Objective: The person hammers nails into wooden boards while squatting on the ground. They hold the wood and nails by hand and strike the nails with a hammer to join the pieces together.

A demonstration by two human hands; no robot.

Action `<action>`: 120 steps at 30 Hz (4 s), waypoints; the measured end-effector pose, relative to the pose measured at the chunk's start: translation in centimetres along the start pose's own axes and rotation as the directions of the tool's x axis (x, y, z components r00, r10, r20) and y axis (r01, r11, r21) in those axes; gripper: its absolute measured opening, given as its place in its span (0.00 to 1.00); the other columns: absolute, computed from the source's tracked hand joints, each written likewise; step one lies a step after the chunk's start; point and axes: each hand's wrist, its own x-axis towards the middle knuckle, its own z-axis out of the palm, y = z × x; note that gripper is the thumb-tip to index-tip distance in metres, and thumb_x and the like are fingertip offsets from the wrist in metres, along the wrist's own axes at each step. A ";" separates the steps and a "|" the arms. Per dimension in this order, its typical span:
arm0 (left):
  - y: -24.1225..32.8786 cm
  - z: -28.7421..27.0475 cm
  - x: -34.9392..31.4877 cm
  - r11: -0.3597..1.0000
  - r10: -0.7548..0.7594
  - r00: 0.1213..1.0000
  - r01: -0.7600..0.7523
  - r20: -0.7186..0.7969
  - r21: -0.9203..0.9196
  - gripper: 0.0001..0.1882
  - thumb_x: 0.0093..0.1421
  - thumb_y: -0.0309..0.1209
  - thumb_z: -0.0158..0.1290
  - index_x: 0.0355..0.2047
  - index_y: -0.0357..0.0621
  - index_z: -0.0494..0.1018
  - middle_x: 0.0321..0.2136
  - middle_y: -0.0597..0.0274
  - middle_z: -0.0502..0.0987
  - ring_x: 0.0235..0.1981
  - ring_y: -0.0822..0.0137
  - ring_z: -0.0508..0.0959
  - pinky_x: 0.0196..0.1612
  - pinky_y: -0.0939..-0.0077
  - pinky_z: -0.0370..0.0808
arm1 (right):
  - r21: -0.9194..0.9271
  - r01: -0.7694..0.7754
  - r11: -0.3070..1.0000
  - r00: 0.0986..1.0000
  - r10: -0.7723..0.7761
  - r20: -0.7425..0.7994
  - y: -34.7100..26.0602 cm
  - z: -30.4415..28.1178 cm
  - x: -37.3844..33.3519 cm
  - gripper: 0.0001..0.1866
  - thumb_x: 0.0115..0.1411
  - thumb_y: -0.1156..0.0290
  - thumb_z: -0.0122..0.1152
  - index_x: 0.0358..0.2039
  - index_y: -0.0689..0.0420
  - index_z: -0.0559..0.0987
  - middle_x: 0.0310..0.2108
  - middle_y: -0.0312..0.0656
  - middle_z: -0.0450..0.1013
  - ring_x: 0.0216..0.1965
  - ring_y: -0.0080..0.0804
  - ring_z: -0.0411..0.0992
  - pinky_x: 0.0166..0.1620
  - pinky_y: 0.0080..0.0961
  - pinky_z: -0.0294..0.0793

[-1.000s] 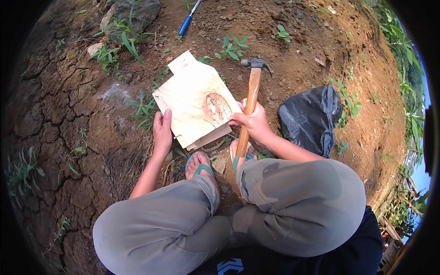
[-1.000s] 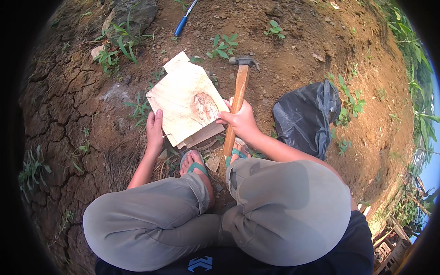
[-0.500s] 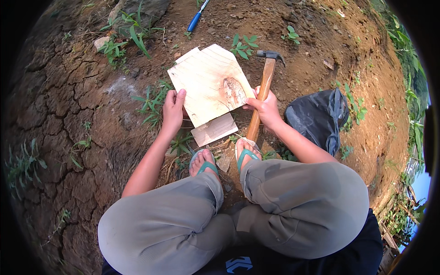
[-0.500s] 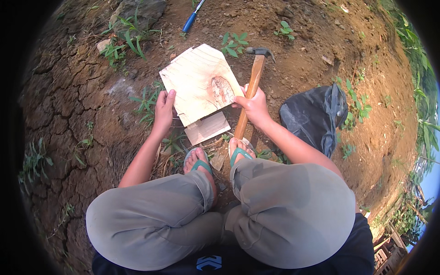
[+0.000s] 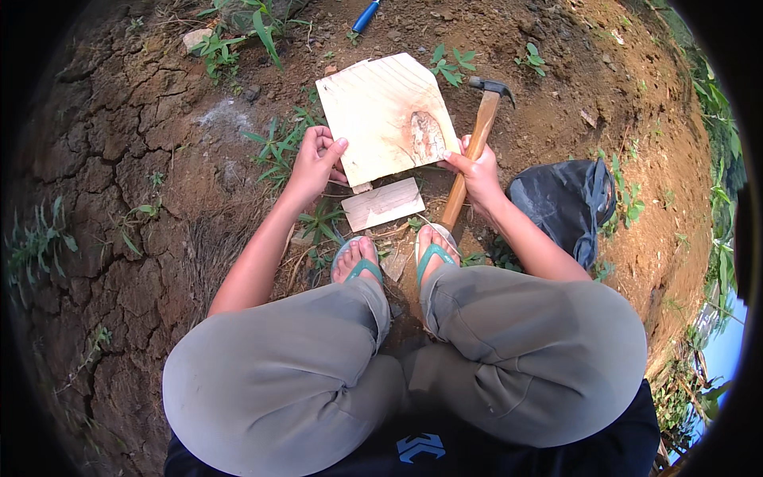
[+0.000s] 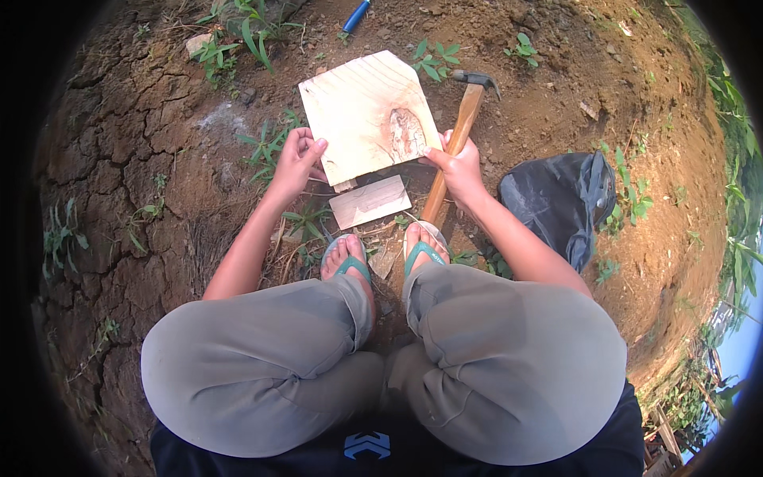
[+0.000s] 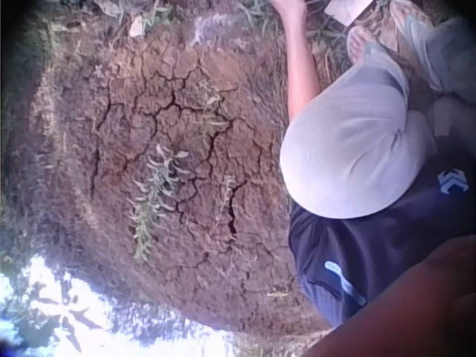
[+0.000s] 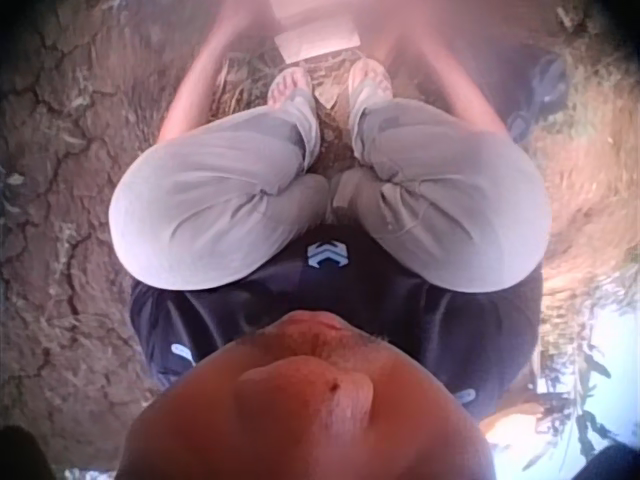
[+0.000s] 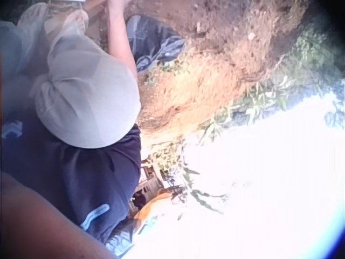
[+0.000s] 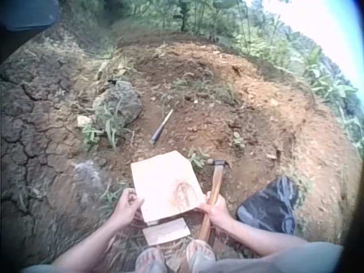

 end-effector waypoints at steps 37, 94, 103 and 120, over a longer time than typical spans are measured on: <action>0.0 3.5 0.4 0.994 -0.060 0.993 0.050 -0.098 -0.093 0.51 0.70 0.33 0.53 0.74 0.56 0.23 0.32 0.57 0.73 0.22 0.68 0.79 0.24 0.69 0.85 | -0.616 0.169 0.769 0.972 -0.026 0.234 -3.3 2.3 -7.8 0.15 0.72 0.63 0.55 0.52 0.60 0.74 0.26 0.33 0.70 0.29 0.19 0.65 0.33 0.24 0.68; 2.2 -0.2 1.0 0.938 -0.222 0.974 0.199 0.050 0.285 0.47 0.63 0.45 0.62 0.68 0.34 0.45 0.37 0.50 0.77 0.25 0.66 0.81 0.23 0.73 0.79 | -0.861 0.330 0.386 0.937 -0.025 0.347 -7.1 2.4 -9.0 0.17 0.70 0.56 0.57 0.52 0.53 0.74 0.31 0.55 0.78 0.32 0.59 0.77 0.33 0.45 0.75; 4.6 -1.1 4.1 0.896 -0.252 0.968 0.237 -0.008 0.376 0.57 0.57 0.60 0.62 0.67 0.30 0.48 0.33 0.48 0.77 0.25 0.63 0.83 0.25 0.72 0.84 | -0.796 0.377 0.474 0.919 -0.082 0.386 -7.6 2.1 -8.5 0.17 0.70 0.58 0.58 0.52 0.55 0.74 0.30 0.54 0.77 0.30 0.55 0.78 0.32 0.42 0.75; 3.7 0.0 4.4 0.939 -0.263 0.962 0.239 0.069 0.248 0.48 0.65 0.50 0.57 0.67 0.37 0.38 0.25 0.52 0.78 0.21 0.62 0.83 0.22 0.72 0.83 | -0.875 0.377 0.306 0.853 -0.484 0.198 -1.8 0.4 -0.7 0.31 0.43 0.59 0.84 0.41 0.62 0.76 0.42 0.45 0.74 0.40 0.40 0.75 0.46 0.34 0.75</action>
